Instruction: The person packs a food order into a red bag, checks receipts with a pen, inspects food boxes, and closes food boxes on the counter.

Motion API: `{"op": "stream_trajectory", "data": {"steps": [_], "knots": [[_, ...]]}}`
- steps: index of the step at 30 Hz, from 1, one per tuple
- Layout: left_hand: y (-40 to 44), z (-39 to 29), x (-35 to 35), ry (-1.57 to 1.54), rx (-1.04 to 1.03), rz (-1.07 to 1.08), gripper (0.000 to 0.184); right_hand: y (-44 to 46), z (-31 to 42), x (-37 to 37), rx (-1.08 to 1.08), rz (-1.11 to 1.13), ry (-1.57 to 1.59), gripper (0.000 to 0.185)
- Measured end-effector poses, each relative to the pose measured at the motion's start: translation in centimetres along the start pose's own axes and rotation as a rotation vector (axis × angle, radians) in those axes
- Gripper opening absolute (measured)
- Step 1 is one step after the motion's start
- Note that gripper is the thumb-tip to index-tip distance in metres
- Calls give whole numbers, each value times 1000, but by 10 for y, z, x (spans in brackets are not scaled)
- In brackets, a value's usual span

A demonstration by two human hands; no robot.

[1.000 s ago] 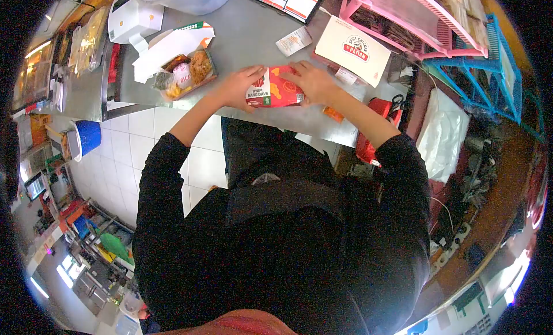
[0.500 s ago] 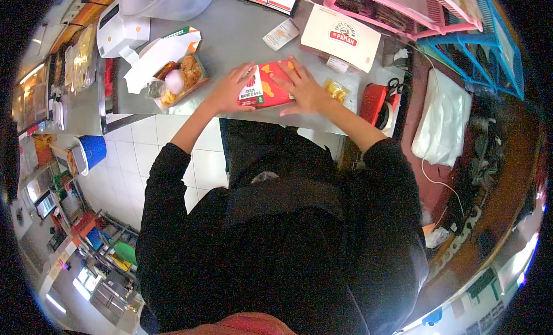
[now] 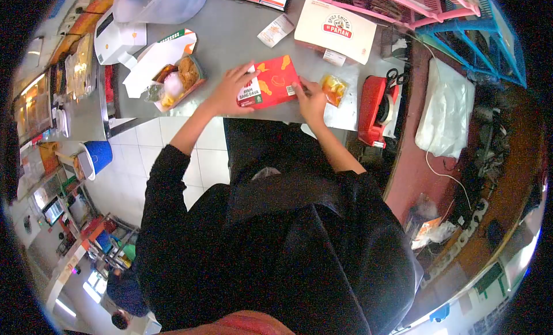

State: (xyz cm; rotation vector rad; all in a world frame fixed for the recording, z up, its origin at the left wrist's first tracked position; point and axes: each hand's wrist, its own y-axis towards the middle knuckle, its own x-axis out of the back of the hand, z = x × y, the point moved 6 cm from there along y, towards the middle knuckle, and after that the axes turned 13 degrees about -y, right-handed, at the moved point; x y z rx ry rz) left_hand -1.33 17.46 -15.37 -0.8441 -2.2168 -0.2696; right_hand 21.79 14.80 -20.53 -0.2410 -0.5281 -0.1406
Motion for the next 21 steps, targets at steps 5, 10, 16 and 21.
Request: {"op": "stream_trajectory", "data": {"steps": [5,10,16,21], "knots": [[7,3,8,-2,1,37,99,-3,-21,-17,118,-50,-93,33],[9,4,6,51,43,70,98,-3,-21,-17,89,16,-179,33],[11,4,1,100,72,85,100,14,77,13,781,216,-640,66],[10,4,3,100,57,64,100,33,98,-10,1190,571,-863,86]]}}
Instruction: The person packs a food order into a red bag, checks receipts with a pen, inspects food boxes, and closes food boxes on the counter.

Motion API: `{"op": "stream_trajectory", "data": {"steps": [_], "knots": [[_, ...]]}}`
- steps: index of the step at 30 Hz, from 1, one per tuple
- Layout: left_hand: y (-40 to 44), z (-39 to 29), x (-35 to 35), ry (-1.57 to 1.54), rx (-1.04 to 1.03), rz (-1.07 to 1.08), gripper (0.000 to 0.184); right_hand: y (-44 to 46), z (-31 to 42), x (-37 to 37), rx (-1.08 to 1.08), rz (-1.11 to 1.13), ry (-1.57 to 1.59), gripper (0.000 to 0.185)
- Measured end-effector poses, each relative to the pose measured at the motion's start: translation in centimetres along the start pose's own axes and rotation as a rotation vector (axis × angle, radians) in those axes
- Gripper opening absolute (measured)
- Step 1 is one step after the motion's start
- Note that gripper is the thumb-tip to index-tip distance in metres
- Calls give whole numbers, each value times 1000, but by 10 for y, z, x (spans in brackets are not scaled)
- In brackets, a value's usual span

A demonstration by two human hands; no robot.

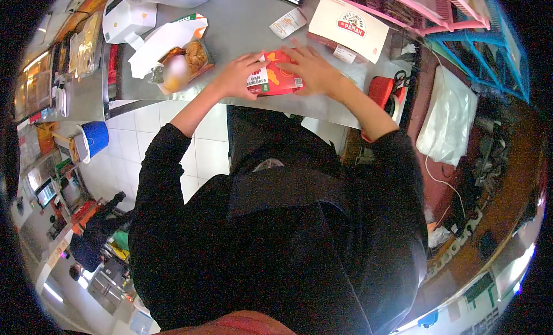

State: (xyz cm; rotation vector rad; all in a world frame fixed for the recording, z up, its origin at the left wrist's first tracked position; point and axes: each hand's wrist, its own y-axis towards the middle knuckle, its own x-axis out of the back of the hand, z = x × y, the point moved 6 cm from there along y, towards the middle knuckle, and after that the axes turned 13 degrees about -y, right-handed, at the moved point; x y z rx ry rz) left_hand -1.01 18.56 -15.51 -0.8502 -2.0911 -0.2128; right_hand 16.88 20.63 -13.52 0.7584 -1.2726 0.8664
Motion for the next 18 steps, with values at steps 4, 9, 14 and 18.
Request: {"op": "stream_trajectory", "data": {"steps": [4,9,14,18], "knots": [[-4,-3,1,14,4,-15,102,15,-6,-11,66,195,133,89],[-4,0,-8,71,-42,-44,101,5,-5,-22,135,86,36,89],[-12,7,-25,214,-132,-124,98,-17,18,-38,-75,-160,124,82],[-12,-5,-26,243,-51,-134,94,-24,21,-57,-308,-388,379,75]]}}
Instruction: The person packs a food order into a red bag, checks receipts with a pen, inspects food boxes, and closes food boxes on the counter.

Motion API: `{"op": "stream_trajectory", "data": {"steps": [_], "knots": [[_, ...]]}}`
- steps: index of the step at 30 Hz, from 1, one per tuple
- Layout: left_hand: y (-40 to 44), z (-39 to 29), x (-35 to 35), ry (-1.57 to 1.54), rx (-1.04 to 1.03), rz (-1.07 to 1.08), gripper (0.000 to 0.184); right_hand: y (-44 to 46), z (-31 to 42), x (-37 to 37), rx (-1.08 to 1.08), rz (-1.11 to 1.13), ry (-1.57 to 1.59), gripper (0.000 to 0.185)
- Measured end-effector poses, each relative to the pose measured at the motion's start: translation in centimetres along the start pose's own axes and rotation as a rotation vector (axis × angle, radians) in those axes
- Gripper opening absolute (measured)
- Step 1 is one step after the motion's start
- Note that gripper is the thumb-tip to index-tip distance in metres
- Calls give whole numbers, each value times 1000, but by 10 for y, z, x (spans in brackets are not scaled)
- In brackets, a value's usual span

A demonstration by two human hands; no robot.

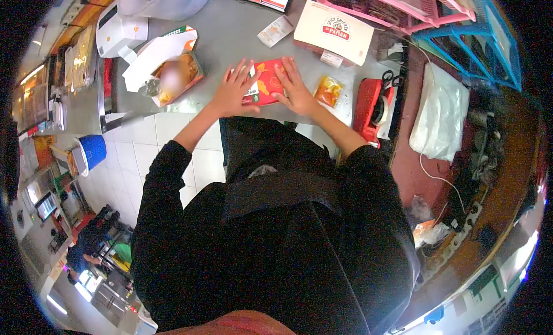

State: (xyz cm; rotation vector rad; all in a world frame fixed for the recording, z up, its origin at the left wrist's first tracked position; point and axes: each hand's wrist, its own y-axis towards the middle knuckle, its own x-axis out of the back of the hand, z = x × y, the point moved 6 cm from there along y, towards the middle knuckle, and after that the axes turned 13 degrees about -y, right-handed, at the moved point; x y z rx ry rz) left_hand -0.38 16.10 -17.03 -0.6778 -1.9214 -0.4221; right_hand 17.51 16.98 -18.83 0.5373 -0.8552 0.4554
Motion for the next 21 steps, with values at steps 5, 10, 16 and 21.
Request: {"op": "stream_trajectory", "data": {"steps": [5,10,16,21], "knots": [[1,-18,-3,-55,17,-72,83,-24,-15,-22,-484,-205,360,66],[-2,-34,-15,-14,53,-148,71,-16,-13,-20,-501,-247,329,57],[-6,-40,-19,-50,-11,-382,52,-121,11,134,-763,-471,-642,57],[-6,-39,-16,-80,13,-413,48,-236,-28,163,-1250,-400,-444,34]]}}
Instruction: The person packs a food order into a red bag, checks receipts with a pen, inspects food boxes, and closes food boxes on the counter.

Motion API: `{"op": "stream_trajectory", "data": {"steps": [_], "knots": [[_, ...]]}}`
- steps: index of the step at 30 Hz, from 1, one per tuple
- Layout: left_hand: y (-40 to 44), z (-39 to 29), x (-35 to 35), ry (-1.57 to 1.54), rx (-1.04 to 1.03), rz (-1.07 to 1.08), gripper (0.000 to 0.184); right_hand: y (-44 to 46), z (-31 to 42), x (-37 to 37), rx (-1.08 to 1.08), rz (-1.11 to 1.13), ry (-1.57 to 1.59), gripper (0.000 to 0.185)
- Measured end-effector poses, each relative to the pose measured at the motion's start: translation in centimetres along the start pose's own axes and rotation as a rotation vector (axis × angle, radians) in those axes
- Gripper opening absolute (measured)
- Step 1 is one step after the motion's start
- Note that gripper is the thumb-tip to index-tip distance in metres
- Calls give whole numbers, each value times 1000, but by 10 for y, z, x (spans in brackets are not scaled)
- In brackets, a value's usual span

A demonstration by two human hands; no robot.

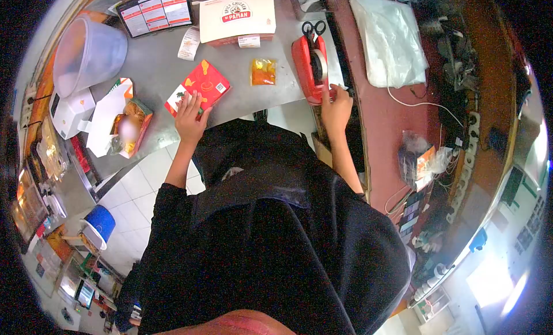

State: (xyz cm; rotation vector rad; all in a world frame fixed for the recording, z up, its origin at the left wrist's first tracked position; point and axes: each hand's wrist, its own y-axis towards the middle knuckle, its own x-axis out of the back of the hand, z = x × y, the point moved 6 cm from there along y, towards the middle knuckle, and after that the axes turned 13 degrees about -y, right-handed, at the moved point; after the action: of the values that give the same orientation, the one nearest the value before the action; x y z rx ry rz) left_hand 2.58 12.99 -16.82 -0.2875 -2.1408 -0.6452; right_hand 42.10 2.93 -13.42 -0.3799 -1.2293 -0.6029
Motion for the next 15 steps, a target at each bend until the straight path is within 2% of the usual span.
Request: {"op": "stream_trajectory", "data": {"steps": [4,7,8,11,12,15], "knots": [[1,1,4,-75,7,-47,45,22,-29,-31,-224,350,370,27],[-1,4,2,-100,20,-77,42,14,-34,-24,-280,377,749,21],[-1,4,2,-106,18,-82,42,4,-46,-17,-318,456,654,17],[2,0,6,-120,14,-83,40,-41,-52,-4,-523,567,772,14],[3,-1,7,-122,12,-78,39,-49,-60,-22,-563,592,878,16],[1,-4,6,-163,3,-2,42,-35,-64,-15,-141,152,-106,19]]}}
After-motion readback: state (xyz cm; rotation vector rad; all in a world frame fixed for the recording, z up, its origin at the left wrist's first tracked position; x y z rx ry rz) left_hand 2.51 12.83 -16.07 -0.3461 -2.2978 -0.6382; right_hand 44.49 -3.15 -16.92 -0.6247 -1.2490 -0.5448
